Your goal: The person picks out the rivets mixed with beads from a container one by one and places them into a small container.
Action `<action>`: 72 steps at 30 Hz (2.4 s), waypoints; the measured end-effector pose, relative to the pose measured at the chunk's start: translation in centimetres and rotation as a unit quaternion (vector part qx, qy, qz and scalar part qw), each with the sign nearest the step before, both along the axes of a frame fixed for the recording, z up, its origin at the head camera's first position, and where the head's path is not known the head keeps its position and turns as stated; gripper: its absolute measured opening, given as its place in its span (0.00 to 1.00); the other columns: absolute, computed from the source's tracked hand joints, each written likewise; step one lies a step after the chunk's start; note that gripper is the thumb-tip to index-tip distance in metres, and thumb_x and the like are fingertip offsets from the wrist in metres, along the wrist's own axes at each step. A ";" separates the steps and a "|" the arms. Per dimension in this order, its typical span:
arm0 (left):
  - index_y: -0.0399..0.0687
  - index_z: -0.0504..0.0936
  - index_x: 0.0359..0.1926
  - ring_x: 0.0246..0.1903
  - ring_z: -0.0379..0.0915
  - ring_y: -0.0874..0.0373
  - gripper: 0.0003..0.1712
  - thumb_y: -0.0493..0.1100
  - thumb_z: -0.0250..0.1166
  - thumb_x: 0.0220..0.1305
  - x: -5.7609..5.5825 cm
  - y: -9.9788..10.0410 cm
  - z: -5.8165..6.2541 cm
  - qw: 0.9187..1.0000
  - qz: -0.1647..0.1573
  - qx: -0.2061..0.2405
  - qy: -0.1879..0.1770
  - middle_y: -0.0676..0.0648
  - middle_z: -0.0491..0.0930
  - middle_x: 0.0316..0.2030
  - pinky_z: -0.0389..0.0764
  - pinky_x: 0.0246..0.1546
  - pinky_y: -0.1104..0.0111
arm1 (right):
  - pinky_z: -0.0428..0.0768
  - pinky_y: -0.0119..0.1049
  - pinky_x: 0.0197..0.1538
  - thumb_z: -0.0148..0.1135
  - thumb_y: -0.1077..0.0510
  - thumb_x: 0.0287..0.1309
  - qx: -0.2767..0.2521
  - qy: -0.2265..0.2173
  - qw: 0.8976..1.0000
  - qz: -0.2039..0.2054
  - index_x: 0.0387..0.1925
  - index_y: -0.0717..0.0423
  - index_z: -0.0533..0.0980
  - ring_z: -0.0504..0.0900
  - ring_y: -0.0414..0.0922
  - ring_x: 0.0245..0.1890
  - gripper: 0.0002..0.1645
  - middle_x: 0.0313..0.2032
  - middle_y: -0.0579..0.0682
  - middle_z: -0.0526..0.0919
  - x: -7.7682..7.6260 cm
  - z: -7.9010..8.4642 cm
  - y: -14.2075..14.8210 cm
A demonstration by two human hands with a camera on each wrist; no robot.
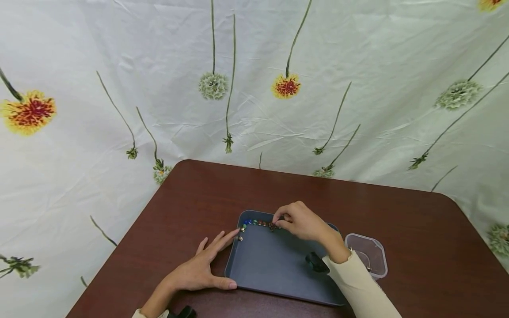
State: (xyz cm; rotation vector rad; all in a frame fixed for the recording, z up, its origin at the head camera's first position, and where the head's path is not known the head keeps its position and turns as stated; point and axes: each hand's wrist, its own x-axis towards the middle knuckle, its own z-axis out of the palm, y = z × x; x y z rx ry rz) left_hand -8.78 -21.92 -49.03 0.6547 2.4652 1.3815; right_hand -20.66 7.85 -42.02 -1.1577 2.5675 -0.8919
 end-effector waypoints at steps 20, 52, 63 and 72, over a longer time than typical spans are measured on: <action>0.59 0.46 0.81 0.78 0.28 0.32 0.62 0.50 0.77 0.55 -0.1 0.0 -0.1 1.000 -0.002 0.001 -0.004 0.42 0.56 0.77 0.21 0.65 0.30 | 0.69 0.26 0.25 0.64 0.61 0.66 -0.002 0.040 0.998 -0.055 0.41 0.57 0.85 0.55 0.31 0.12 0.06 0.11 0.36 0.60 1.8 1.2 6.3; 0.60 0.47 0.81 0.78 0.29 0.33 0.62 0.49 0.77 0.54 -0.1 0.1 0.0 1.000 0.002 0.003 -0.003 0.43 0.55 0.77 0.22 0.65 0.30 | 0.68 0.25 0.25 0.68 0.68 0.59 0.016 0.084 0.991 -0.105 0.36 0.53 0.85 0.49 0.27 0.16 0.07 0.13 0.31 0.53 4.2 1.6 14.3; 0.58 0.46 0.81 0.77 0.28 0.32 0.62 0.49 0.77 0.55 0.0 0.1 -0.2 1.000 -0.003 0.010 -0.007 0.41 0.56 0.77 0.21 0.64 0.30 | 0.65 0.25 0.23 0.67 0.64 0.62 0.028 0.058 0.990 -0.127 0.38 0.48 0.85 0.47 0.28 0.15 0.08 0.13 0.33 0.53 5.1 1.2 16.2; 0.57 0.47 0.81 0.77 0.28 0.31 0.62 0.49 0.78 0.54 -0.2 0.0 -0.1 1.000 -0.003 0.009 -0.001 0.41 0.57 0.76 0.22 0.64 0.29 | 0.65 0.25 0.24 0.68 0.66 0.59 0.008 0.075 0.989 -0.126 0.38 0.50 0.85 0.47 0.28 0.17 0.09 0.14 0.32 0.53 5.2 0.7 16.6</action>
